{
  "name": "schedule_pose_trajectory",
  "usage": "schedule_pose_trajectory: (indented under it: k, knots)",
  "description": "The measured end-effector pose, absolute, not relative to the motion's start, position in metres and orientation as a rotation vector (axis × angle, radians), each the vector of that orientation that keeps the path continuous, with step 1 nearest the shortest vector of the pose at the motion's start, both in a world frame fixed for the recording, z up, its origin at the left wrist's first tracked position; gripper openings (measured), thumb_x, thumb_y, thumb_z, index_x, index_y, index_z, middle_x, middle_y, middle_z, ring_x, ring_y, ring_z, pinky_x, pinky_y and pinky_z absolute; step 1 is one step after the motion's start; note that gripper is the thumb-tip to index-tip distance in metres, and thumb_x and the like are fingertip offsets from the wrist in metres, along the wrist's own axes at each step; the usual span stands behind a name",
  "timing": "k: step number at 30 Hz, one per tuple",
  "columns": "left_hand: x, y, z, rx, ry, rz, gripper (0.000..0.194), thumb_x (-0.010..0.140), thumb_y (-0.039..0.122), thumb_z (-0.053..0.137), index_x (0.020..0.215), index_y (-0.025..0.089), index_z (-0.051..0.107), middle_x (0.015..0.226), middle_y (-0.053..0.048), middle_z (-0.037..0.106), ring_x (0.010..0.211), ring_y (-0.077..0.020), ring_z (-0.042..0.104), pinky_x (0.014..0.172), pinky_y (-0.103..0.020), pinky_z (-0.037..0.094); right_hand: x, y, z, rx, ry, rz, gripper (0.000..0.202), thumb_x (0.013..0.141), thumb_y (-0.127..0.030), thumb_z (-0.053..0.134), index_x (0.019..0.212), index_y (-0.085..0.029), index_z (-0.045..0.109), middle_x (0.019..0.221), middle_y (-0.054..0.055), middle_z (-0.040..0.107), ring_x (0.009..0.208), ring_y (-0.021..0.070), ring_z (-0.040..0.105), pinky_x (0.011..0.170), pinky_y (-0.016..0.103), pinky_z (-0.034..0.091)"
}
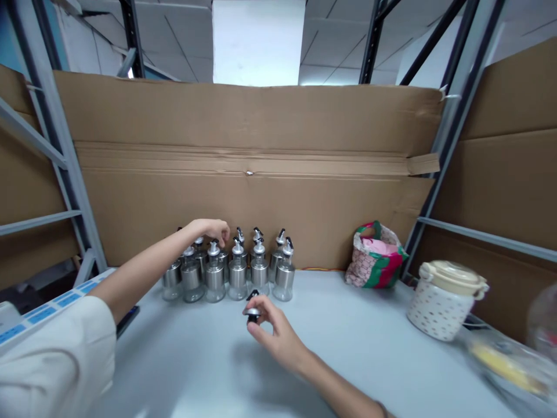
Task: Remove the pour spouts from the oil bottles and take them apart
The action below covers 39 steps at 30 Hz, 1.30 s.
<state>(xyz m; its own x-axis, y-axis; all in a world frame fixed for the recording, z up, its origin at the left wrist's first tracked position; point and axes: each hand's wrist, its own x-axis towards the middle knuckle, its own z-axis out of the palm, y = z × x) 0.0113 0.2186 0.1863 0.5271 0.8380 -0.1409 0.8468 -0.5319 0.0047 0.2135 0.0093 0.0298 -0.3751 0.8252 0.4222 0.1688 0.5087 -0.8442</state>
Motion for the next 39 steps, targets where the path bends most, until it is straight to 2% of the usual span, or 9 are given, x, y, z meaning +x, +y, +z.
schedule_pose_trajectory:
  k: [2, 5, 10, 15, 19, 23, 28, 33, 39]
  knots:
    - [0.011, 0.219, 0.191, 2.708, 1.523, -0.172, 0.021, 0.063, 0.018, 0.069, 0.084, 0.015, 0.070, 0.093, -0.008, 0.072, 0.088, -0.0203, 0.064, 0.077, -0.026, 0.047, 0.214, 0.009, 0.031, -0.861, -1.809, 0.902, 0.034, 0.084, -0.053, 0.053, 0.098, -0.022, 0.050, 0.099, 0.007, 0.056, 0.087, 0.0191, 0.057, 0.080, 0.035, 0.047]
    - [0.008, 0.219, 0.203, 2.726, 1.599, -0.140, 0.025, 0.068, 0.021, 0.065, 0.092, 0.016, 0.068, 0.096, -0.010, 0.070, 0.091, -0.0223, 0.062, 0.079, -0.029, 0.047, 0.215, 0.011, 0.032, -0.895, -1.774, 0.900, 0.031, 0.085, -0.051, 0.052, 0.097, -0.022, 0.050, 0.098, 0.007, 0.056, 0.086, 0.0187, 0.057, 0.080, 0.035, 0.046]
    - [0.001, 0.214, 0.201, 2.607, 1.613, -0.299, 0.037, 0.066, 0.043, 0.069, 0.089, 0.014, 0.068, 0.075, -0.008, 0.069, 0.069, -0.0193, 0.063, 0.064, -0.028, 0.049, 0.216, 0.014, 0.031, -0.920, -1.781, 0.900, 0.031, 0.085, -0.050, 0.053, 0.097, -0.022, 0.051, 0.096, 0.006, 0.057, 0.082, 0.0179, 0.057, 0.077, 0.034, 0.047]
    - [0.001, 0.209, 0.182, 2.609, 1.557, -0.301, 0.033, 0.067, 0.032, 0.069, 0.096, 0.015, 0.067, 0.076, -0.004, 0.070, 0.065, -0.0149, 0.061, 0.063, -0.024, 0.049, 0.214, 0.013, 0.029, -0.984, -1.860, 0.860, 0.024, 0.085, -0.043, 0.052, 0.098, -0.022, 0.052, 0.095, 0.006, 0.058, 0.084, 0.0185, 0.057, 0.074, 0.034, 0.048]
    - [-0.001, 0.198, 0.198, 2.693, 1.554, -0.173, 0.027, 0.070, 0.030, 0.067, 0.093, 0.015, 0.067, 0.079, -0.006, 0.071, 0.074, -0.0173, 0.062, 0.071, -0.025, 0.048, 0.215, 0.011, 0.026, -0.963, -1.901, 0.738, 0.018, 0.087, -0.037, 0.051, 0.098, -0.022, 0.053, 0.097, 0.006, 0.060, 0.087, 0.0196, 0.058, 0.077, 0.035, 0.048]
    - [-0.018, 0.175, 0.244, 2.812, 1.627, 0.257, 0.035, 0.084, 0.036, 0.051, 0.110, 0.014, 0.059, 0.114, -0.010, 0.064, 0.101, -0.0201, 0.057, 0.090, -0.030, 0.044, 0.217, 0.011, 0.024, -0.906, -1.837, 0.601, 0.016, 0.089, -0.036, 0.050, 0.099, -0.023, 0.053, 0.098, 0.007, 0.062, 0.090, 0.0197, 0.060, 0.080, 0.036, 0.049]
    - [-0.035, 0.135, 0.275, 2.752, 1.257, 1.408, 0.030, 0.088, 0.029, 0.049, 0.112, 0.012, 0.056, 0.108, -0.009, 0.062, 0.101, -0.0189, 0.058, 0.093, -0.037, 0.044, 0.215, 0.012, 0.040, -0.738, -1.789, 0.350, 0.017, 0.092, -0.027, 0.048, 0.106, -0.026, 0.057, 0.105, 0.008, 0.063, 0.095, 0.0200, 0.062, 0.082, 0.037, 0.051]
    - [-0.014, 0.083, 0.233, 2.498, 0.893, 1.722, 0.028, 0.091, 0.028, 0.045, 0.115, 0.018, 0.055, 0.110, -0.006, 0.060, 0.105, -0.0182, 0.059, 0.091, -0.034, 0.048, 0.213, 0.012, 0.072, -0.520, -1.719, 0.144, 0.027, 0.091, -0.019, 0.047, 0.113, -0.029, 0.059, 0.114, 0.008, 0.061, 0.106, 0.0230, 0.058, 0.087, 0.042, 0.050]
    - [0.015, 0.026, 0.161, 2.170, 0.613, 1.278, 0.029, 0.084, 0.027, 0.058, 0.112, 0.018, 0.053, 0.099, -0.006, 0.063, 0.085, -0.0150, 0.066, 0.074, -0.026, 0.055, 0.209, 0.006, 0.090, -0.449, -1.722, -0.077, 0.051, 0.093, -0.020, 0.040, 0.141, -0.036, 0.036, 0.140, 0.004, 0.047, 0.128, 0.0272, 0.044, 0.102, 0.051, 0.039]
